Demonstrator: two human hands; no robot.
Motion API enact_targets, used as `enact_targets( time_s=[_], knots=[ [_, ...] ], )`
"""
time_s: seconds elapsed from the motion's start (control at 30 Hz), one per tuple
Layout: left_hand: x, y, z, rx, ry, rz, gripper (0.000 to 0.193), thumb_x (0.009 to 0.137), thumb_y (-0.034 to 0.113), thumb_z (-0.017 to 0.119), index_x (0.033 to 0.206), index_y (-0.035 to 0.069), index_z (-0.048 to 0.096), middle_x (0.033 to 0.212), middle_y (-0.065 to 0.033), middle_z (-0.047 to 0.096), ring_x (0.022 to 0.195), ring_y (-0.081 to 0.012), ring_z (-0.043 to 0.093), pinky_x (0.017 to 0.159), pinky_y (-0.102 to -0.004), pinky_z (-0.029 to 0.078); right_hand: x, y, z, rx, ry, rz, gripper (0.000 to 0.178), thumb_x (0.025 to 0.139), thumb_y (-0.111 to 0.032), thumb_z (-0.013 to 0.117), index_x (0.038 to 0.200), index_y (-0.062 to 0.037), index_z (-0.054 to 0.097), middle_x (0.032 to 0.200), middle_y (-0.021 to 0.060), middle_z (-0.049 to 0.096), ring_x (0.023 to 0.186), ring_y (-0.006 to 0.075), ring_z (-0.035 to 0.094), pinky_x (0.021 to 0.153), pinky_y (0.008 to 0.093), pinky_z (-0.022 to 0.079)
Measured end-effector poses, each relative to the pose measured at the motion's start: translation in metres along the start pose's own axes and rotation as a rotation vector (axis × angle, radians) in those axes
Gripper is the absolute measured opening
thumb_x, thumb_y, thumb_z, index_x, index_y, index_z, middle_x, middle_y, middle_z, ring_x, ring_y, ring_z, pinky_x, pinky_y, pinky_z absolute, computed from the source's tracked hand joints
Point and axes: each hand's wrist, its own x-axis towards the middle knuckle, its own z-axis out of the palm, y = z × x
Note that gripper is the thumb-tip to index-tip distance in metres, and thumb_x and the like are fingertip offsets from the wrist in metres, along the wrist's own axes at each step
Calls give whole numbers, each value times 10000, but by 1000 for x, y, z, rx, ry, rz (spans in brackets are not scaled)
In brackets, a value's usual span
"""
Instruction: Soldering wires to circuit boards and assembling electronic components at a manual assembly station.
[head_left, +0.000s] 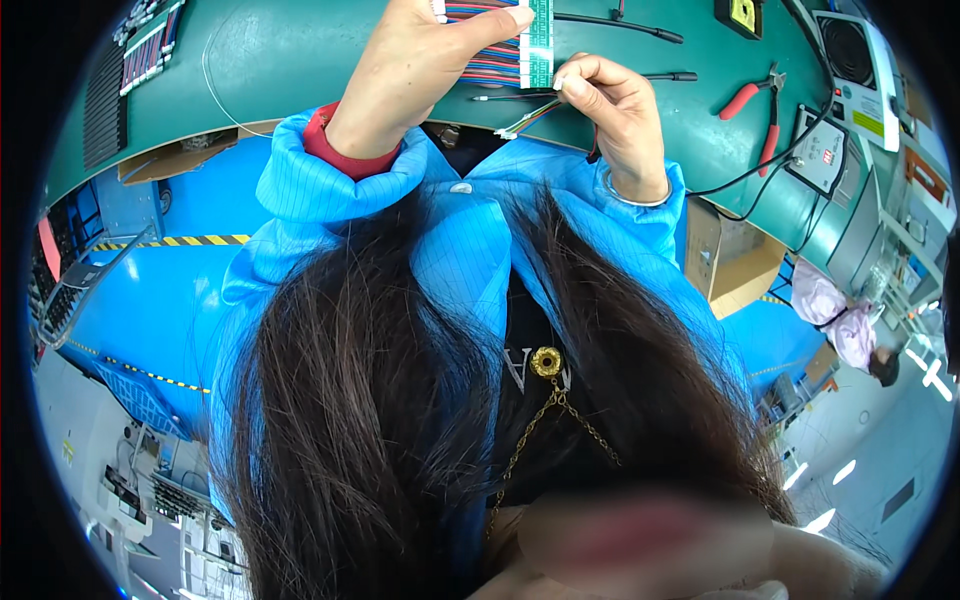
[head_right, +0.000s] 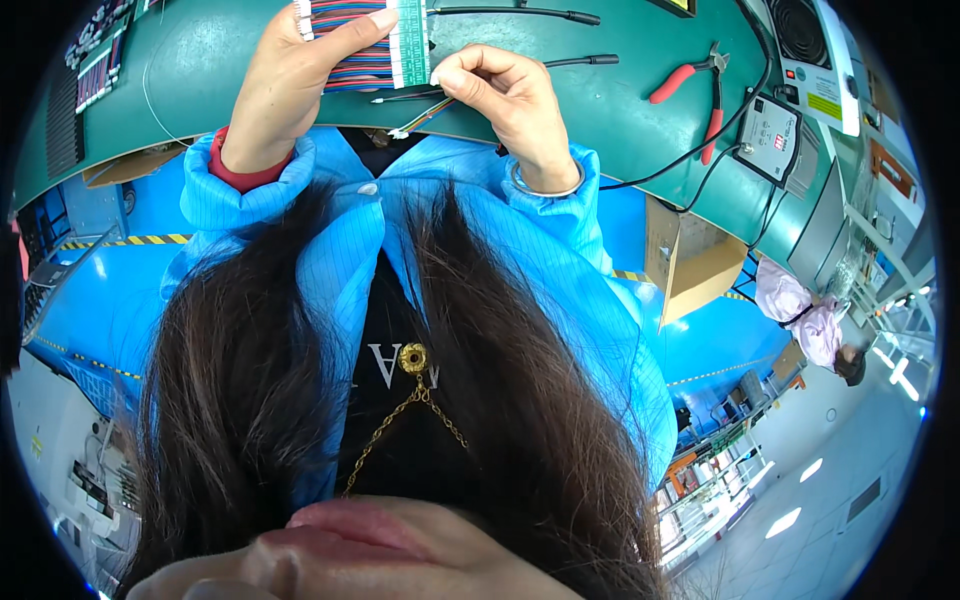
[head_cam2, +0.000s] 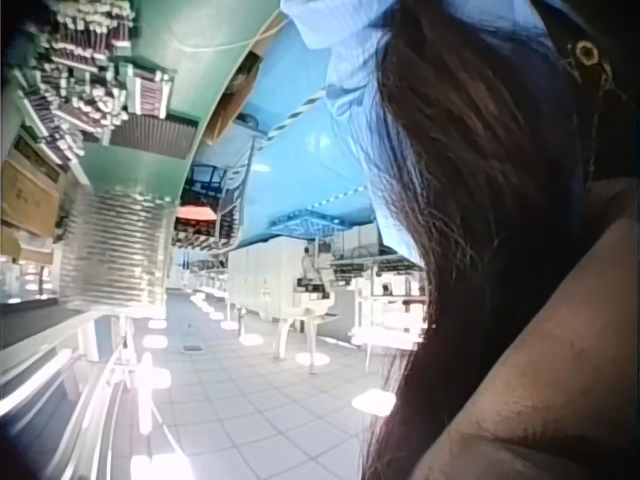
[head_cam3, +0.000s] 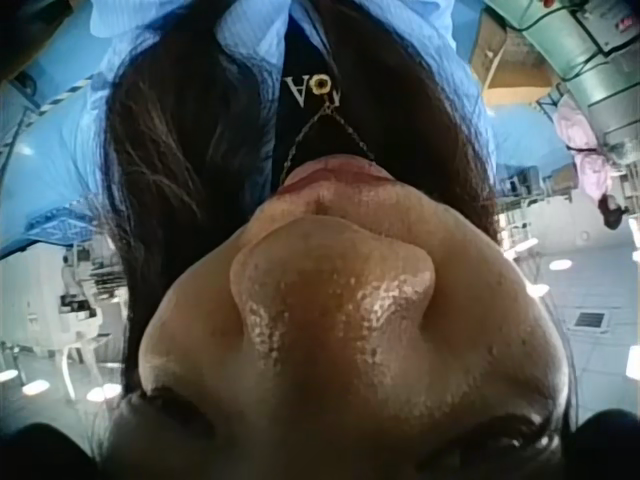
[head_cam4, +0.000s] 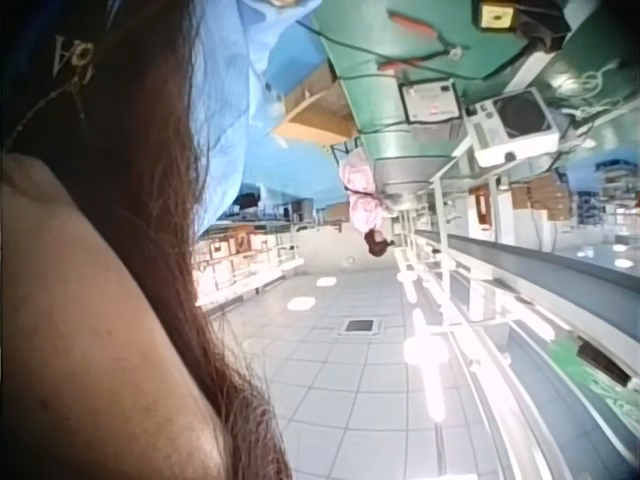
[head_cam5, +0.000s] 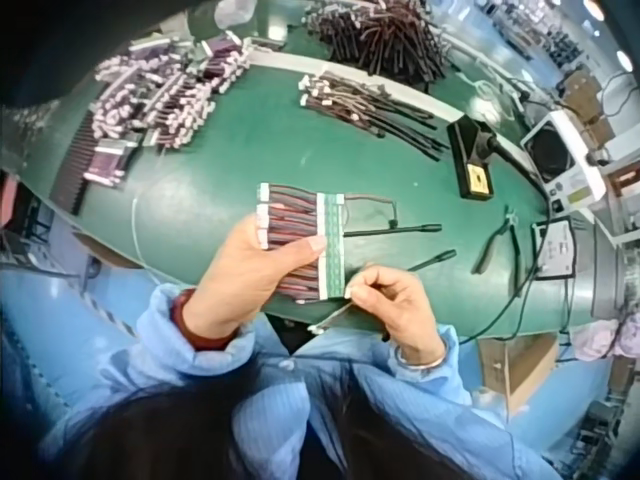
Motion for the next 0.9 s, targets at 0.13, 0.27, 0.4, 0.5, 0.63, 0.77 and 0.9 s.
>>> enact_targets(
  time_s=[0.13, 0.27, 0.4, 0.5, 0.63, 0.77, 0.9],
  knots=[
    [-3, 3, 4, 54, 6, -12, 214, 898, 15, 606, 1107, -17, 573, 971, -43, 649, 835, -97, 620, 732, -250, 527, -2, 1, -2, 13, 22, 0, 143, 910, -124, 654, 938, 14, 677, 857, 22, 657, 806, 74, 575, 749, 211, 457],
    [-5, 6, 7, 56, 13, -17, 210, 900, 18, 604, 1104, -18, 574, 962, -41, 649, 829, -96, 617, 727, -250, 527, -2, 4, -3, 17, 27, -4, 134, 901, -124, 664, 929, 5, 683, 849, 23, 656, 794, 75, 572, 747, 210, 457],
    [-4, 7, 8, 101, -3, -7, 188, 898, 17, 603, 1082, -19, 583, 942, -36, 648, 824, -92, 614, 725, -248, 524, -2, 7, -6, 21, 14, -11, 136, 901, -127, 664, 922, 6, 683, 848, 24, 655, 793, 78, 570, 755, 214, 456],
    [-4, 5, 9, 158, 13, 24, 178, 893, 12, 606, 1067, -18, 587, 934, -31, 648, 820, -87, 607, 724, -245, 517, -2, 5, -7, 33, 6, -1, 136, 902, -128, 662, 917, 5, 682, 850, 26, 656, 799, 81, 571, 765, 219, 455],
    [-1, -5, 5, 146, 4, 137, 177, 885, 1, 610, 1060, -19, 587, 934, -25, 647, 823, -80, 594, 727, -241, 507, -1, 7, -10, 78, -15, -4, 121, 894, -112, 667, 910, 8, 673, 857, 40, 662, 805, 89, 579, 771, 227, 459],
    [1, -7, 5, 177, 7, 165, 184, 883, -1, 612, 1064, -19, 586, 940, -24, 647, 835, -79, 591, 736, -241, 505, 1, 7, -12, 171, -57, 14, 105, 879, -89, 677, 907, 12, 665, 855, 61, 669, 796, 104, 603, 763, 234, 477],
    [-2, 0, 10, 200, 16, 137, 188, 876, 2, 619, 1060, -18, 585, 940, -23, 642, 839, -77, 586, 736, -242, 503, 0, 7, -14, 232, -55, 39, 100, 872, -75, 681, 913, 15, 662, 853, 73, 672, 784, 114, 620, 755, 238, 492]
  ],
)
